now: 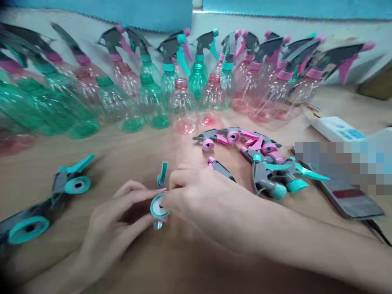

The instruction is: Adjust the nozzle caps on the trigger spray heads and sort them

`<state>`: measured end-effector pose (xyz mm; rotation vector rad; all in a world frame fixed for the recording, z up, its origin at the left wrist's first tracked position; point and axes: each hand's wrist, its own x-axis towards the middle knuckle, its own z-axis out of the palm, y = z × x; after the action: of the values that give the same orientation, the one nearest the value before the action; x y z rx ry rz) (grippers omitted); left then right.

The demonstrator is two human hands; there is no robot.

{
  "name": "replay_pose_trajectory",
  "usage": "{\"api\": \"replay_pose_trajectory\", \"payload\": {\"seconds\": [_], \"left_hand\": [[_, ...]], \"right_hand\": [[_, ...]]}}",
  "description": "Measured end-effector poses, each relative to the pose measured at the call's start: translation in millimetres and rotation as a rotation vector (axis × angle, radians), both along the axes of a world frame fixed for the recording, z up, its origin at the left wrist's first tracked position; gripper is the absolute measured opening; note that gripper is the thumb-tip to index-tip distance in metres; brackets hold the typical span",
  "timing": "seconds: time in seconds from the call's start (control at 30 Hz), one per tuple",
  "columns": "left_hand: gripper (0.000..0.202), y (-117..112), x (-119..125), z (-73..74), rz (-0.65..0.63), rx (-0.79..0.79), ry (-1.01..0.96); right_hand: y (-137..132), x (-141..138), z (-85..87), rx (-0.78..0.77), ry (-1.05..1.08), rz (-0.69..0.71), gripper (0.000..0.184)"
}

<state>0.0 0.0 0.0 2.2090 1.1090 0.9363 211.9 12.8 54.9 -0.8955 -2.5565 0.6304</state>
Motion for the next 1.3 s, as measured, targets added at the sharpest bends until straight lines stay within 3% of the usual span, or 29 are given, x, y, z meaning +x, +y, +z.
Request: {"api": "replay_pose_trajectory", "payload": {"seconds": [0.17, 0.37, 0.53, 0.83, 1.0, 1.3], "left_hand": [[0.024, -1.5, 2.5, 1.6, 0.056, -0.025, -0.009], [0.025, -1.4, 2.4, 1.7, 0.053, -0.039, -0.005], [0.023, -0.8, 2.3, 0.8, 0.085, -0.036, 0.011], [0.03, 1.3, -1.1, 0.6, -0.011, -0.049, 0.016], [0.03, 3.1, -1.8, -0.3, -0.053, 0.049, 0.0], [0.019, 1.3, 1.8, 3.0, 0.006, 0.156, -0.003]], "right_hand": [[-3.1, 1.2, 0.3, 0.024, -0.043, -0.003, 0.02], [-2.3, -1.0, 1.6, 0.159, -0.087, 0.024, 0.027], [-2.1, -6.1, -0.9, 0.187, -0.067, -0.032, 0.024], [2.2, -5.2, -4.2, 0.149, 0.021, -0.043, 0.018], [-0.2, -7.9, -7.5, 0.294, 0.019, -0.009, 0.028], [-7.3, -13.3, -12.3, 0.255, 0.083, -0.116, 0.016]]}}
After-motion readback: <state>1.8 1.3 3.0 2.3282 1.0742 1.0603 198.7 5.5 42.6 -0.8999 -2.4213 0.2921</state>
